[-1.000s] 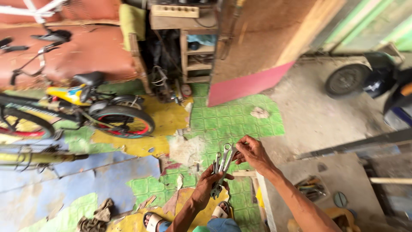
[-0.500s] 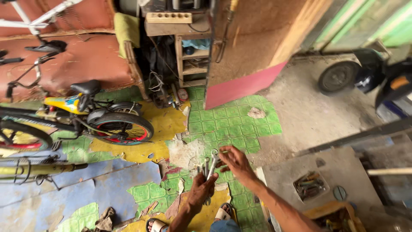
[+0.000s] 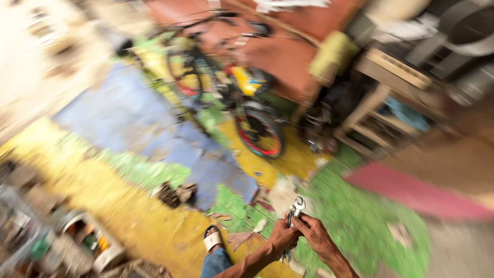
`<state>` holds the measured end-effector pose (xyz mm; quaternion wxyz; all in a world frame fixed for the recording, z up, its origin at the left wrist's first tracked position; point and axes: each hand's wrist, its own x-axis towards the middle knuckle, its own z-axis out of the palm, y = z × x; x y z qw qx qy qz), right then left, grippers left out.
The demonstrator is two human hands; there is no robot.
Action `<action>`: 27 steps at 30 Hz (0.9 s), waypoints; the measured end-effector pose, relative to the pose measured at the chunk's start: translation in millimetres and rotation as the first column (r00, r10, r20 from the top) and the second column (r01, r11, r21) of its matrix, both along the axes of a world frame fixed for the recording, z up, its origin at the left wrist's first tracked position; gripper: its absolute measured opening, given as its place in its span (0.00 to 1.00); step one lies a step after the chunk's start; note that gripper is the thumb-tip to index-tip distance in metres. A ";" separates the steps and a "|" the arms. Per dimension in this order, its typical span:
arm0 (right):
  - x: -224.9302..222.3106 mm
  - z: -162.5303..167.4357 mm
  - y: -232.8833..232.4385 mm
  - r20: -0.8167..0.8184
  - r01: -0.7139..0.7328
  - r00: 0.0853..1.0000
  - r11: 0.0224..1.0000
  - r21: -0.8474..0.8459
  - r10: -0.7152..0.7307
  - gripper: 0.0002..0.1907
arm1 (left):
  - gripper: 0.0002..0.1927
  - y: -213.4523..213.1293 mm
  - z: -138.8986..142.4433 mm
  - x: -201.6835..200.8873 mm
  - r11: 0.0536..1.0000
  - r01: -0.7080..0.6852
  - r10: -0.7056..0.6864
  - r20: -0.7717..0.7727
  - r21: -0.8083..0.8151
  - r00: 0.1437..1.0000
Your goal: The person uses a wrench to tighten a bolt on the rear rack of a bicycle. They then stand up, walk across the workshop, and pick up another wrench from a tool box.
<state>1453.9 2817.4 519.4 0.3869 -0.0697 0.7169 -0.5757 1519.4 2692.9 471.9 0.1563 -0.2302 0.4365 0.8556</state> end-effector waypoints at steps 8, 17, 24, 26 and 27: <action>-19.0 9.2 -219.5 -0.052 -0.387 0.916 0.911 0.142 0.397 0.19 | 0.17 -185.5 -23.2 15.1 0.947 -0.310 0.309 -0.019 -0.087 0.951; -13.0 20.0 -401.8 -0.255 -0.600 0.737 0.780 0.179 0.626 0.19 | 0.12 -354.4 -23.2 36.3 0.841 -0.540 0.538 -0.060 -0.029 0.841; -25.6 -0.7 -513.3 -0.094 -0.672 0.715 0.718 0.185 0.693 0.27 | 0.18 -438.5 -14.7 36.4 0.657 -0.751 0.751 0.033 0.067 0.660; -32.2 -0.5 -546.9 -0.051 -0.699 0.698 0.695 0.165 0.714 0.28 | 0.21 -463.5 -10.9 36.6 0.599 -0.789 0.790 0.054 0.139 0.610; -33.7 -1.1 -567.7 -0.058 -0.719 0.679 0.678 0.154 0.732 0.28 | 0.22 -478.9 -9.2 35.2 0.579 -0.808 0.806 0.074 0.108 0.587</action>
